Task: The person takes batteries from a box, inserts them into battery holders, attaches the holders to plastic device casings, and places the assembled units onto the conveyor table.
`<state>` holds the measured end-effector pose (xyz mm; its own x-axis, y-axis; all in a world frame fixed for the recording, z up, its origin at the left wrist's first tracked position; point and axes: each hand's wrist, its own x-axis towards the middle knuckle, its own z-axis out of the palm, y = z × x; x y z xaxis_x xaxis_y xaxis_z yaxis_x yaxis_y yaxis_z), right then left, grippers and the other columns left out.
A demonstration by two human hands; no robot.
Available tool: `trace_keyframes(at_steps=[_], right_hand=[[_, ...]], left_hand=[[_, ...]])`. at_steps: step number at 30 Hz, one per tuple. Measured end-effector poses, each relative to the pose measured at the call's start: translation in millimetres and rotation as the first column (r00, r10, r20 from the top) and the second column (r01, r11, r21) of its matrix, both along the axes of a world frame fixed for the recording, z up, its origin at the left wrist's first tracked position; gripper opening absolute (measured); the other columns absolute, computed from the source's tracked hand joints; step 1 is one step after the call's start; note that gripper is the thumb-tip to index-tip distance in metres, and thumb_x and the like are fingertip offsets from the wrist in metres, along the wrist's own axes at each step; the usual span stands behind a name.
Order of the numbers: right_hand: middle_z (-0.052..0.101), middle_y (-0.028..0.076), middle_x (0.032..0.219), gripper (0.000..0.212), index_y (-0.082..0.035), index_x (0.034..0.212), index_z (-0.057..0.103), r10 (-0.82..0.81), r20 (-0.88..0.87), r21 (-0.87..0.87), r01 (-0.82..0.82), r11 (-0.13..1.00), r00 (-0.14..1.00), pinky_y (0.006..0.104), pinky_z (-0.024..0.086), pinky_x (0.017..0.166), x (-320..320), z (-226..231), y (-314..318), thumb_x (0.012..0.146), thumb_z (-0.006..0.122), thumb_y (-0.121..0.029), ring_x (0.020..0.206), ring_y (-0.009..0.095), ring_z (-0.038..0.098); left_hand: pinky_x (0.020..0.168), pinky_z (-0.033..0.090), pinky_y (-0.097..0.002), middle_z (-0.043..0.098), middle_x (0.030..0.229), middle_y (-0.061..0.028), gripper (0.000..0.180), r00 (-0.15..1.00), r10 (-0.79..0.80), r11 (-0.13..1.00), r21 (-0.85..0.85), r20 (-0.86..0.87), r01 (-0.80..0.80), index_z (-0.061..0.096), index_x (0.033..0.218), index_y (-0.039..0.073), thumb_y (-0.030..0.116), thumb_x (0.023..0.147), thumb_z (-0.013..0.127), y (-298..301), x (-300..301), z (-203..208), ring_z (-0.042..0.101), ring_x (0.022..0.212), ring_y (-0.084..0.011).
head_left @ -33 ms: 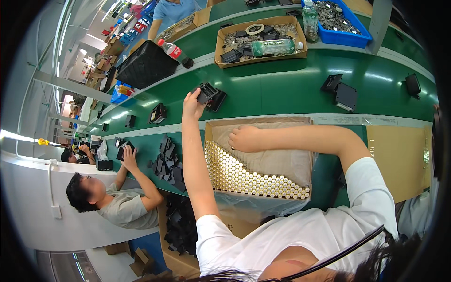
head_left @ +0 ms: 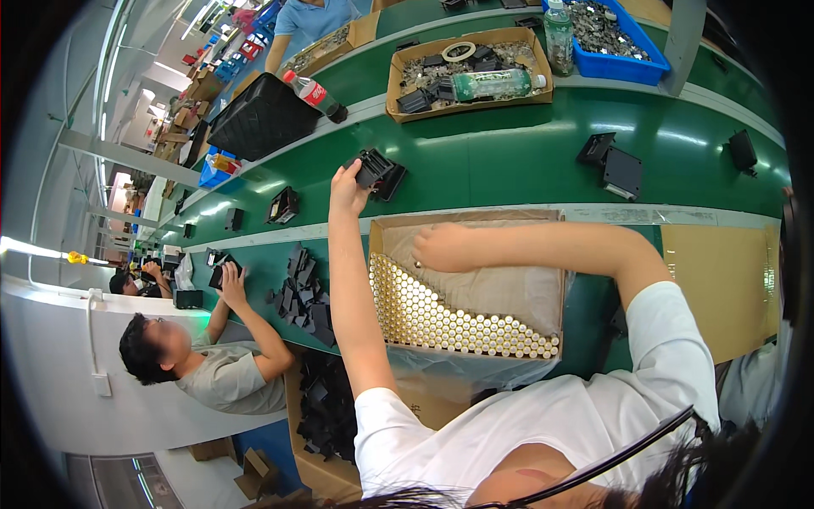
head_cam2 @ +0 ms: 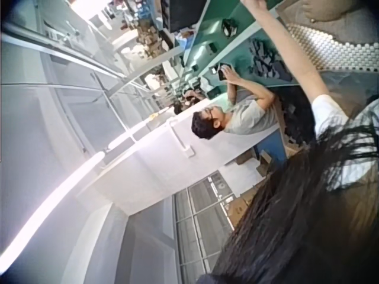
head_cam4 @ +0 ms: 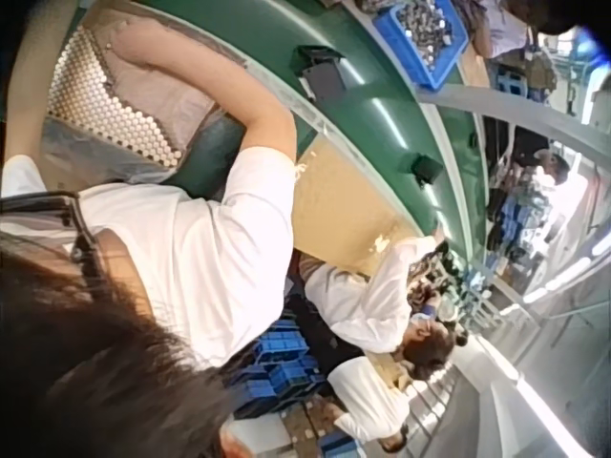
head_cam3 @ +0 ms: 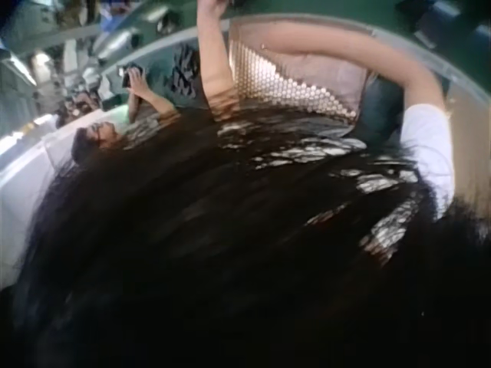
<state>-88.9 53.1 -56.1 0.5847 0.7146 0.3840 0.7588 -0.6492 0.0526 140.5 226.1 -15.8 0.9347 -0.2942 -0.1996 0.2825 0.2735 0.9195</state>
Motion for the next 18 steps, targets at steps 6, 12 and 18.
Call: trace_keyframes(at_steps=[6, 12, 18], right_hand=[[0.064, 0.014, 0.085, 0.013, -0.005, 0.087, 0.062, -0.283, -0.215, 0.153, 0.318, 0.936, 0.935, 0.0423, 0.056, 0.059, -26.7, 35.2, -26.5, 0.089, 0.058, -0.017, 0.073, 0.03, 0.064], [0.062, 0.014, 0.085, 0.01, -0.006, 0.09, 0.057, -0.435, -0.109, 0.003, 0.438, 0.899, 0.894, 0.041, 0.056, 0.062, -33.9, 15.0, -23.6, 0.09, 0.057, -0.016, 0.072, 0.028, 0.064], [0.06, 0.009, 0.087, 0.012, -0.009, 0.097, 0.052, -0.108, -0.076, 0.083, 0.115, 0.99, 0.991, 0.0345, 0.055, 0.06, 11.4, 59.4, -58.9, 0.09, 0.059, -0.016, 0.076, 0.024, 0.064]], left_hand=[[0.077, 0.059, -0.047, 0.064, 0.112, -0.0191, 0.024, 0.999, 0.041, 0.998, 0.045, -0.021, -0.04, 0.051, 0.124, 0.0, 0.009, 0.103, 0.053, -1.4, -17.9, 7.7, 0.067, 0.093, -0.0297], [0.079, 0.06, -0.0487, 0.063, 0.115, -0.0205, 0.024, 1.0, 0.011, 0.997, 0.074, 0.003, -0.011, 0.049, 0.126, 0.0, 0.007, 0.103, 0.05, -21.0, -29.1, 22.3, 0.067, 0.097, -0.0311], [0.076, 0.061, -0.0487, 0.063, 0.115, -0.0207, 0.026, 0.987, -0.158, 0.984, 0.09, 0.026, 0.155, 0.049, 0.127, 0.005, 0.006, 0.101, 0.05, -27.6, -45.1, 17.4, 0.067, 0.094, -0.0323]])
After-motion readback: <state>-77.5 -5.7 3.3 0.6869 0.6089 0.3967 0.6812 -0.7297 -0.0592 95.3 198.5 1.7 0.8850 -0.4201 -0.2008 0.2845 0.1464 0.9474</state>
